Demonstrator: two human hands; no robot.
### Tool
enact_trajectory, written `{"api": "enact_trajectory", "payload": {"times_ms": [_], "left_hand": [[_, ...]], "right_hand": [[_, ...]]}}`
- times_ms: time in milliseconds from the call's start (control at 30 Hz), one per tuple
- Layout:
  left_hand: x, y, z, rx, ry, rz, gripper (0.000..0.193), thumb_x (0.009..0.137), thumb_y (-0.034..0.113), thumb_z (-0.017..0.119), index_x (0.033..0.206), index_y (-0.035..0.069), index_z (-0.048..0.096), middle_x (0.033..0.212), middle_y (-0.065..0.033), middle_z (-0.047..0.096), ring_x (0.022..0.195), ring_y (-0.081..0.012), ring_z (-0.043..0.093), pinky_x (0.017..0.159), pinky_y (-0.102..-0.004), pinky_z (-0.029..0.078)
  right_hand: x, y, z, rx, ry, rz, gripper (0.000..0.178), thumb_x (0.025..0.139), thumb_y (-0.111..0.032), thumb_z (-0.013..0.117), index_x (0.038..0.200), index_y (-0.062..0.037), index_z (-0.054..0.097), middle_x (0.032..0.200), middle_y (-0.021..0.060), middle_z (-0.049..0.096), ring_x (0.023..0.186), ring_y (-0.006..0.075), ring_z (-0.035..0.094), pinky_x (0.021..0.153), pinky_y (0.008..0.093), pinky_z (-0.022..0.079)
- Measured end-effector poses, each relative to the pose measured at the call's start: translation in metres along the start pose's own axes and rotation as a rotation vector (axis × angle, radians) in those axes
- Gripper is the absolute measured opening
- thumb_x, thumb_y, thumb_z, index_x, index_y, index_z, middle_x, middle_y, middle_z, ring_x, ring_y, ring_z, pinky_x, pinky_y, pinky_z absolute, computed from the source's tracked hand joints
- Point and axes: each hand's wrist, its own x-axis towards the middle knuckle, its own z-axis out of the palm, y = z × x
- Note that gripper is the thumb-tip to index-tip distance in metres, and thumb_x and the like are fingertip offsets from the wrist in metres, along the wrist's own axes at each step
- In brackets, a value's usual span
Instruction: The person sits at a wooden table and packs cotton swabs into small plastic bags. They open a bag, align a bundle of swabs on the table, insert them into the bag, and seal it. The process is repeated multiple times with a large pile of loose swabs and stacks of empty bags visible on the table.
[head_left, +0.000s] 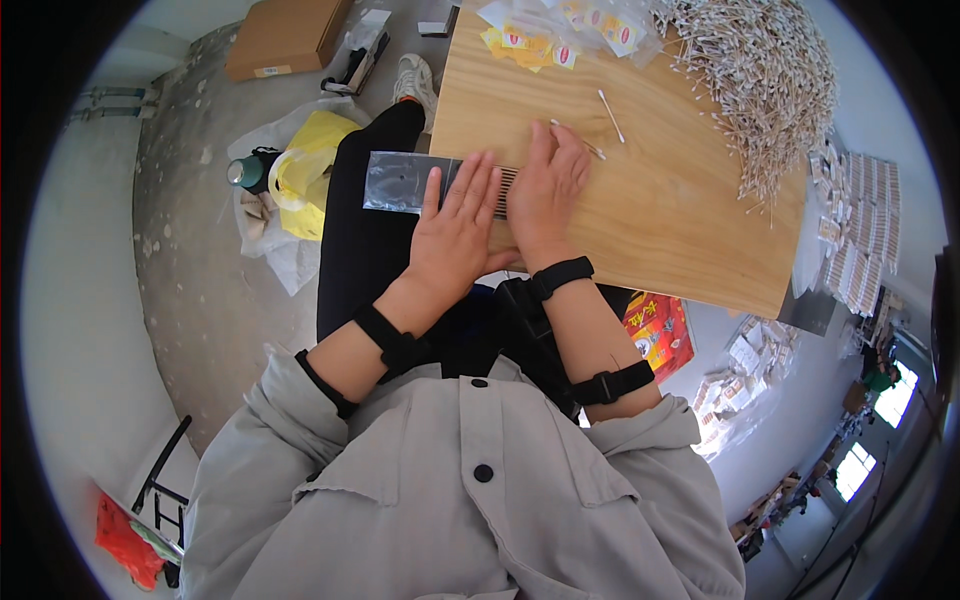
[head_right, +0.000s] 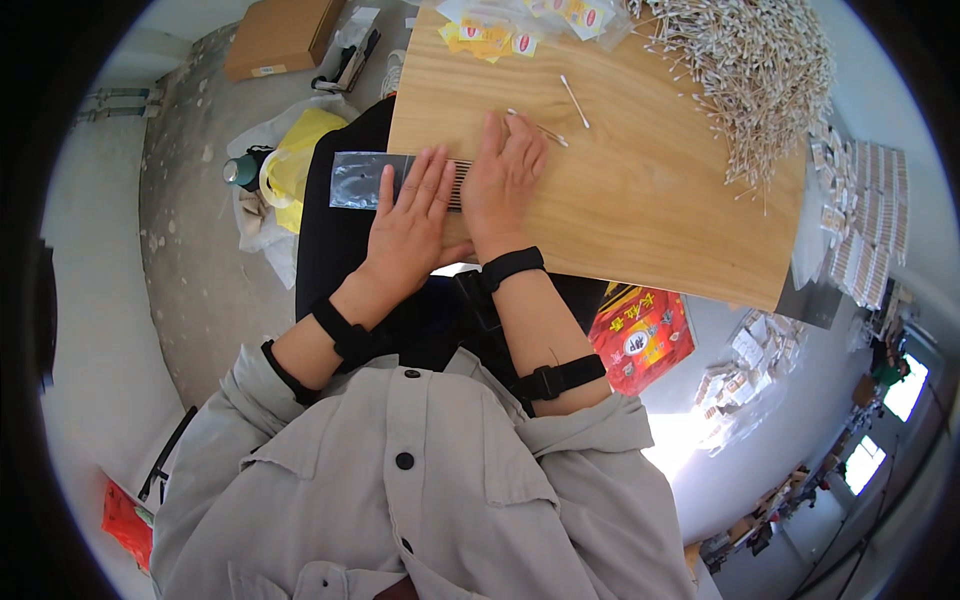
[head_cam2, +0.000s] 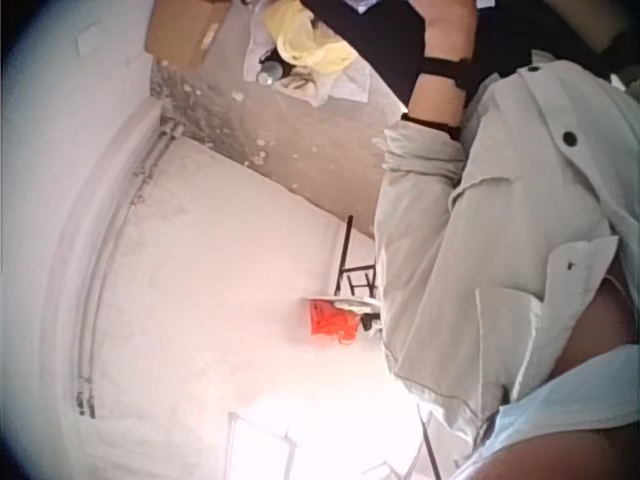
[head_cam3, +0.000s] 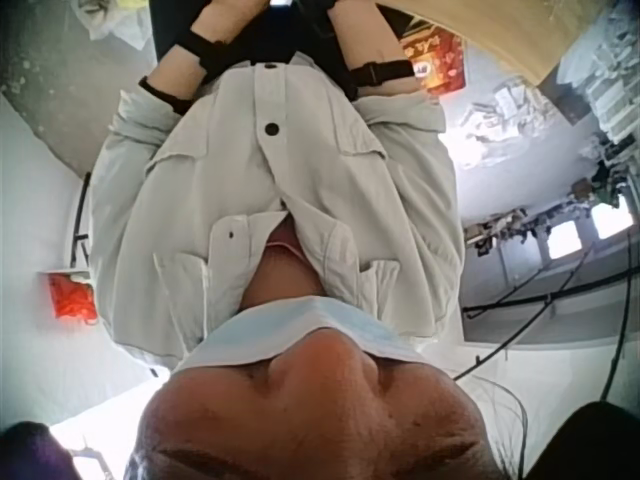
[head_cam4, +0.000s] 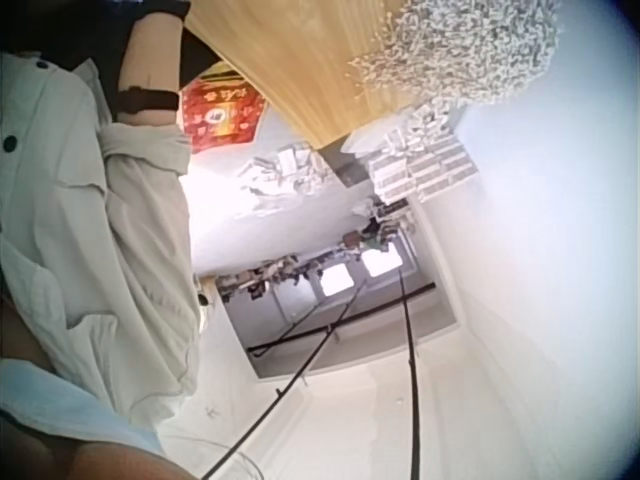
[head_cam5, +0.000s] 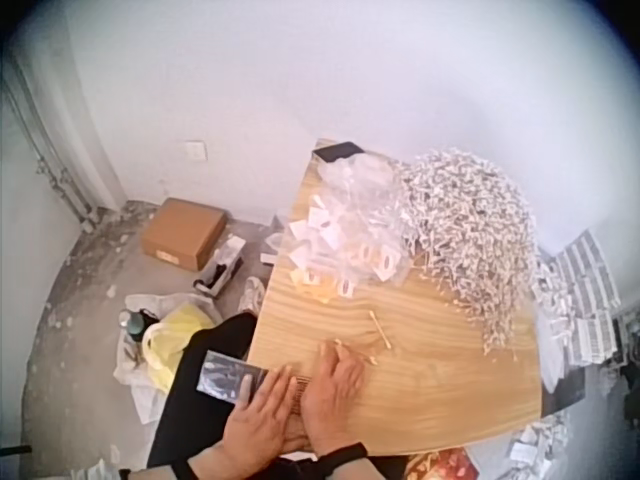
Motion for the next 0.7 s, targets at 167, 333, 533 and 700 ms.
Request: {"api": "enact_trajectory", "payload": {"times_ms": [167, 333, 533, 700], "left_hand": [[0.001, -0.019, -0.029, -0.075, 0.177, -0.170, 0.043, 0.071, 0.020, 0.079, 0.107, 0.008, 0.058, 0.108, -0.0107, 0.053, 0.106, -0.0294, 0.052, 0.087, -0.0418, 0.041], [0.010, -0.033, -0.029, 0.077, 0.091, -0.227, 0.027, 0.074, 0.026, 0.076, 0.086, 0.009, 0.060, 0.089, -0.0081, 0.056, 0.090, -0.0281, 0.055, 0.075, -0.0405, 0.041], [0.033, -0.024, -0.024, 0.318, -0.109, -0.279, 0.021, 0.078, 0.026, 0.066, 0.084, 0.006, 0.068, 0.089, -0.0081, 0.062, 0.089, -0.0257, 0.060, 0.079, -0.0409, 0.043], [0.036, -0.032, -0.030, 0.279, -0.140, -0.238, 0.016, 0.078, 0.022, 0.064, 0.082, 0.007, 0.069, 0.086, -0.0075, 0.064, 0.086, -0.0259, 0.062, 0.078, -0.0422, 0.043]], "right_hand": [[-0.002, 0.002, 0.000, -0.008, 0.009, -0.013, 0.030, 0.090, -0.005, 0.052, 0.120, -0.0038, 0.055, 0.118, 0.0148, 0.047, 0.120, 0.0347, 0.045, 0.107, 0.0484, 0.032], [0.001, 0.001, -0.001, -0.019, 0.008, -0.021, 0.031, 0.090, -0.004, 0.052, 0.120, -0.0026, 0.055, 0.118, 0.0151, 0.047, 0.120, 0.0345, 0.045, 0.107, 0.0486, 0.033], [0.000, 0.001, -0.001, 0.011, -0.002, -0.023, 0.031, 0.090, -0.006, 0.052, 0.120, -0.0030, 0.055, 0.118, 0.0154, 0.047, 0.122, 0.0340, 0.043, 0.108, 0.0488, 0.031], [-0.002, 0.001, 0.000, 0.017, -0.007, -0.011, 0.032, 0.089, -0.005, 0.051, 0.121, -0.0029, 0.055, 0.120, 0.0158, 0.047, 0.124, 0.0340, 0.042, 0.110, 0.0497, 0.029]]}}
